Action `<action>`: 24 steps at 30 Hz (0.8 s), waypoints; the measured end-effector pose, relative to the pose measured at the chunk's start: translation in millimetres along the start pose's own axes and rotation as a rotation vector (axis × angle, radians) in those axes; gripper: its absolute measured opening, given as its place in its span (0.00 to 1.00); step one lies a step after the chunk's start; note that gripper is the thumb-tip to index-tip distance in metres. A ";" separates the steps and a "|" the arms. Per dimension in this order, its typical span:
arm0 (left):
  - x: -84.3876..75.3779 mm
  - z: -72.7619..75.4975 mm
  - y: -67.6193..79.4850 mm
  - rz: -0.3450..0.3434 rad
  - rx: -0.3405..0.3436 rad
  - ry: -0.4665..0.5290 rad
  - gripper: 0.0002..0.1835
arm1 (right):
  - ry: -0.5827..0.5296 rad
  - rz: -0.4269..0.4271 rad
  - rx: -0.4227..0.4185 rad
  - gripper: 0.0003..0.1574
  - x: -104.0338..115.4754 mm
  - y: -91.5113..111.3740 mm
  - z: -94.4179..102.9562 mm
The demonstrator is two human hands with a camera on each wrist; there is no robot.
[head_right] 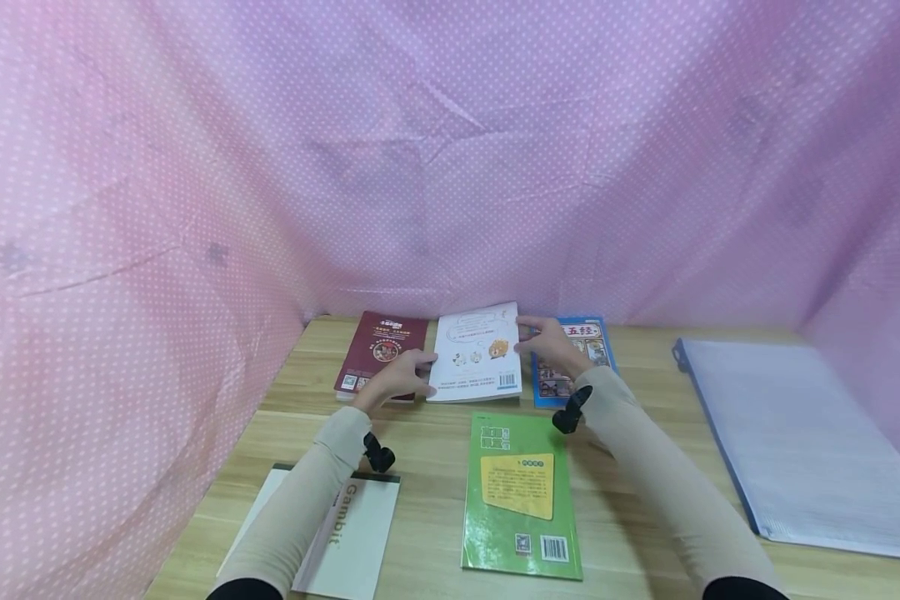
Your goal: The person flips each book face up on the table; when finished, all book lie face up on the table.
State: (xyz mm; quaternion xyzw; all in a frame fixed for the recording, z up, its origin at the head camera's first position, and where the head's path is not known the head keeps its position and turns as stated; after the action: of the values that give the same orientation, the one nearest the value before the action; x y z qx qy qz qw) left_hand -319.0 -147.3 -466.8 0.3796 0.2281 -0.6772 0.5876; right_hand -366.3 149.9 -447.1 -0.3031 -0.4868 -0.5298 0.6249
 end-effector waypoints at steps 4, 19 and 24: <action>0.1 0.2 -0.1 0.001 0.004 -0.009 0.41 | 0.019 -0.016 0.007 0.44 1.9 1.5 2.1; -2.7 -0.7 5.0 0.017 0.039 0.034 0.40 | -0.061 0.031 0.049 0.42 20.6 10.4 4.9; -4.7 -1.2 7.7 0.028 0.056 0.063 0.41 | -0.087 0.035 0.070 0.42 25.2 12.4 4.9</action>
State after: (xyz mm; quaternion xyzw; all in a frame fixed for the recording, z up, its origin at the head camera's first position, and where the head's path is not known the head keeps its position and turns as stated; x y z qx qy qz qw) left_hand -311.1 -145.0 -462.8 0.4202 0.2221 -0.6627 0.5788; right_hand -356.7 148.3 -420.3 -0.3122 -0.5266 -0.4877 0.6224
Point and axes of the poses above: each hand's wrist, its own y-axis away from the middle knuckle, its own z-axis out of the back of the hand, x = y × z, the point moved 2 cm from there along -y, towards the middle knuckle, and after that the axes turned 6 degrees about -x, right-handed, at the moved point
